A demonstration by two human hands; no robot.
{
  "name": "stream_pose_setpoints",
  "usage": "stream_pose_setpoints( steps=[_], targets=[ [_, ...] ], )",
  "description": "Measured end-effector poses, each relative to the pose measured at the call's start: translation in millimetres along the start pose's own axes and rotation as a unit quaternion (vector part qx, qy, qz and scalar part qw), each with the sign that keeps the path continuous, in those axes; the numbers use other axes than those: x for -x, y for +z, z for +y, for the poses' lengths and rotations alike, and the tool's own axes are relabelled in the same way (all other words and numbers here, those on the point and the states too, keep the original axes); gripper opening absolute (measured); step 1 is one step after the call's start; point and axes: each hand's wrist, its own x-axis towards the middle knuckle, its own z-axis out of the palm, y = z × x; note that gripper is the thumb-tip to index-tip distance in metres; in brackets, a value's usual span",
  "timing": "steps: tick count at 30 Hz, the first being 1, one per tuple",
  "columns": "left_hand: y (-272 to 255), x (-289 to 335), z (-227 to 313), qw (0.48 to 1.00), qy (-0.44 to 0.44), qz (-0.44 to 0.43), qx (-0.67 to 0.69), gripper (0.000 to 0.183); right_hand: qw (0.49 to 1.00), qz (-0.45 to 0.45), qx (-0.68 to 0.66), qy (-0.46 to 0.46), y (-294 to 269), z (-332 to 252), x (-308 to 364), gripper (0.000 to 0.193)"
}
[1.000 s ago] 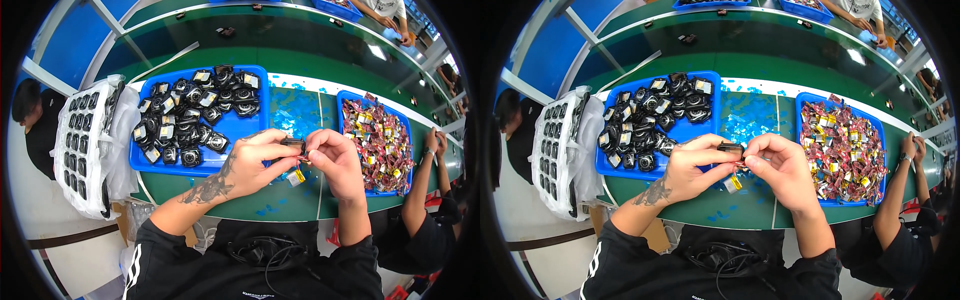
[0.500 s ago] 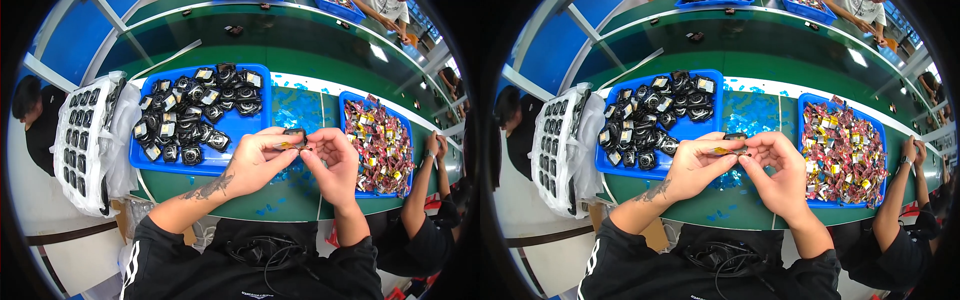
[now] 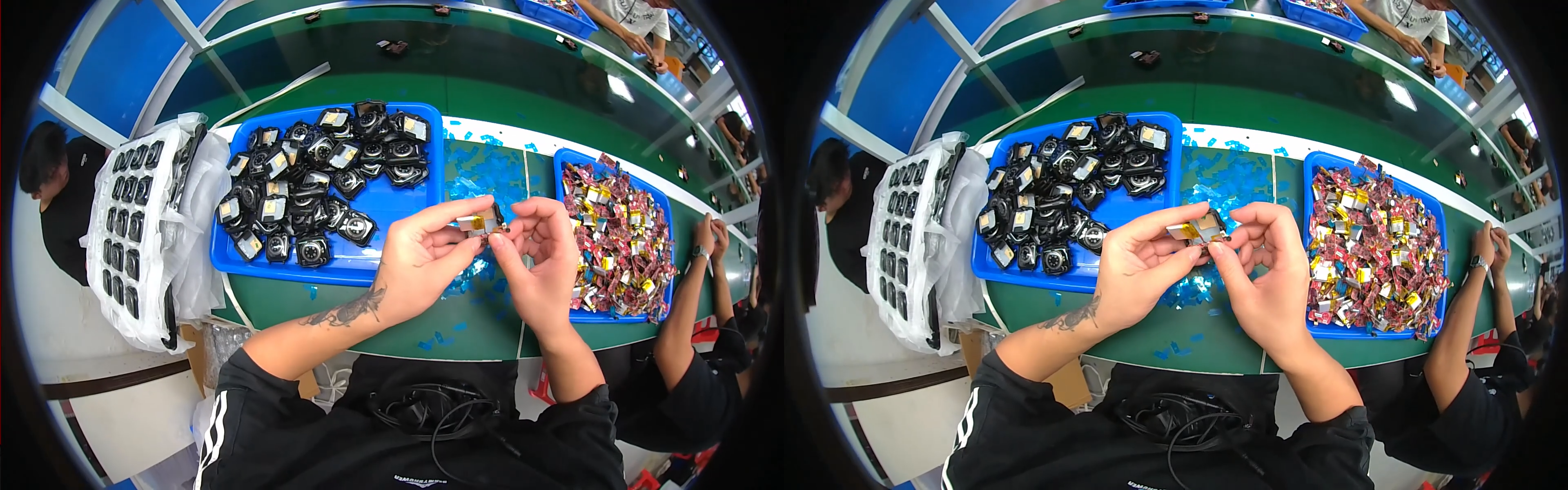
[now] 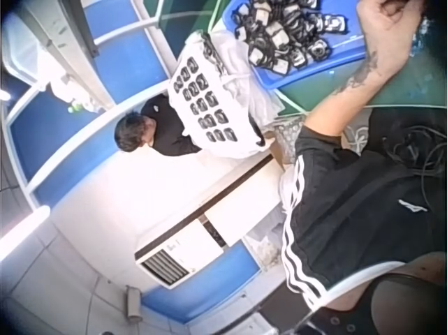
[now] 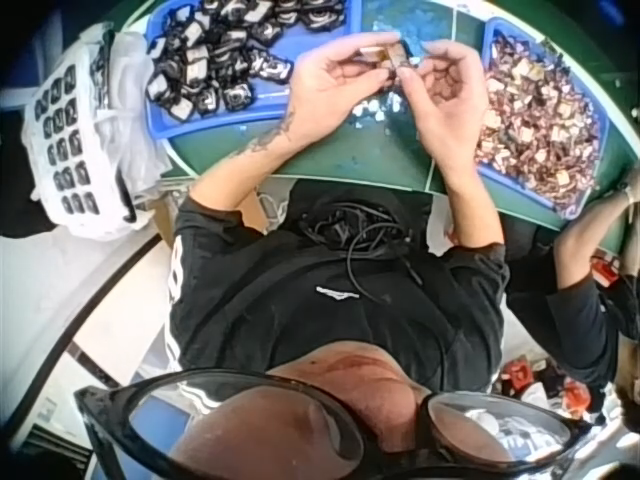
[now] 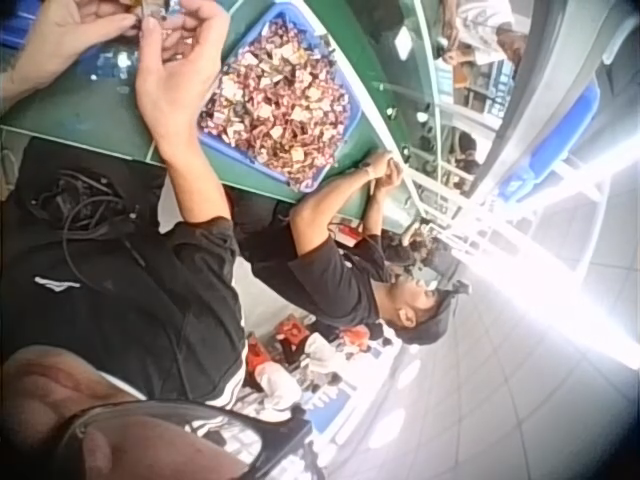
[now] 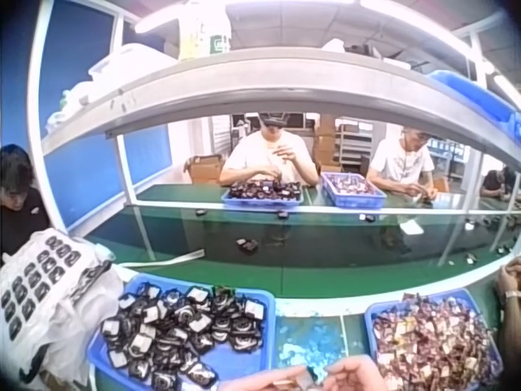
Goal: Assembling the internal components, batteries, and cases of smartwatches at an industrial workbench.
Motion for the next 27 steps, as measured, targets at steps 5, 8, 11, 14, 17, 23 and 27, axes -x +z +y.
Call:
stream_pose_setpoints(
  steps=[5,8,11,14,17,23,27],
  targets=[
    [6,0,-2,0.998,0.047,0.041,0.009,0.050,0.999,-0.008,0.024,0.027,2,-1,-2,0.042],
    [5,0,-2,0.997,0.037,0.064,0.016,0.049,0.998,-0.016,0.068,0.003,5,0,-2,0.043],
    [2,4,1,0.998,0.025,0.048,-0.021,0.043,0.999,-0.026,0.045,0.006,9,1,-3,0.043],
    [0,7,0,0.998,0.051,0.037,-0.011,0.044,0.999,-0.021,0.021,0.027,15,-10,-4,0.044],
    [-7,4,14,0.973,0.105,0.038,-0.204,0.051,0.996,-0.050,0.071,0.018,4,-13,-17,0.049],
    [-95,32,50,0.637,0.219,0.018,-0.738,0.037,0.978,-0.107,0.171,0.050,-18,-9,-139,0.040],
    [-105,38,44,0.633,0.200,-0.063,-0.745,0.042,0.967,-0.025,0.180,0.178,-23,49,-210,0.045]
  ],
)
